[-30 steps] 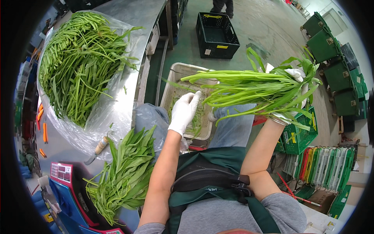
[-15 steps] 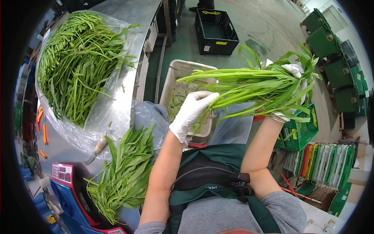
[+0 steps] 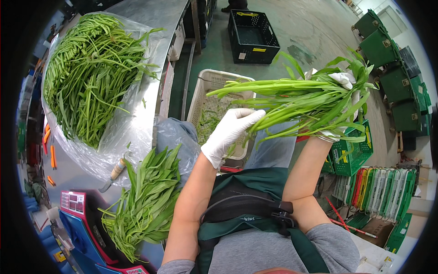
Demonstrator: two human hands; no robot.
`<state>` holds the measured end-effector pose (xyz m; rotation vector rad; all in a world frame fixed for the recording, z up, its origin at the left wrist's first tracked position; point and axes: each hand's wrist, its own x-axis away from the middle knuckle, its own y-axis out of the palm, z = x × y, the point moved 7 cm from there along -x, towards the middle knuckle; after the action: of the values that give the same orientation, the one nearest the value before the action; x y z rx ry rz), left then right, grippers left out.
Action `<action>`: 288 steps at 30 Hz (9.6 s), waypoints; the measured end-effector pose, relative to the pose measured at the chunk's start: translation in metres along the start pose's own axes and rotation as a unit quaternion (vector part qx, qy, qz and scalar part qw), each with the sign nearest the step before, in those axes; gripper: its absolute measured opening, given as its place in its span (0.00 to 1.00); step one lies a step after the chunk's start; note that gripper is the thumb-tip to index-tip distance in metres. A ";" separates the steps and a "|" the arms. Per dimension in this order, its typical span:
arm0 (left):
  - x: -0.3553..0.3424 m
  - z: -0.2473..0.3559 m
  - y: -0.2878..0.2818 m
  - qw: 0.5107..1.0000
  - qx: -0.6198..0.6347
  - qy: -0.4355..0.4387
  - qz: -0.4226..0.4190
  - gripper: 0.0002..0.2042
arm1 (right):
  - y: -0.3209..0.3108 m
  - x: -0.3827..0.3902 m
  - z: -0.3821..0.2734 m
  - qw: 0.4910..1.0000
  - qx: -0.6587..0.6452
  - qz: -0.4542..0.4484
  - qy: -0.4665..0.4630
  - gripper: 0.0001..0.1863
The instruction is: The recorder uses a knife to trim the ends of green leafy vegetables (morning glory) on a stainless steel table in a packaging facility.
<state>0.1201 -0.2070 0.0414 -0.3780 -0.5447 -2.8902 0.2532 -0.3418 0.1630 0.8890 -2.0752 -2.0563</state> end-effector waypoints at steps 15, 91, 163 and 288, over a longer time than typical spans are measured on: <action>0.020 0.025 -0.041 0.826 -0.321 0.289 0.363 0.12 | 0.002 -0.005 -0.038 0.983 0.164 -0.080 -0.029 0.14; -0.025 -0.013 -0.003 0.920 0.384 0.066 0.028 0.10 | -0.017 -0.036 0.056 0.943 0.312 0.116 0.013 0.11; 0.036 0.072 0.034 0.874 0.368 0.212 -0.235 0.28 | 0.066 -0.096 0.099 0.916 0.030 -0.140 0.374 0.13; 0.029 0.082 0.004 0.952 0.106 0.286 0.002 0.09 | 0.108 -0.014 0.092 0.941 -0.027 -0.157 0.297 0.09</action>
<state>0.1110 -0.1835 0.1245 0.4771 -0.7218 -2.7028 0.1870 -0.2622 0.2605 1.6692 -1.6189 -1.6481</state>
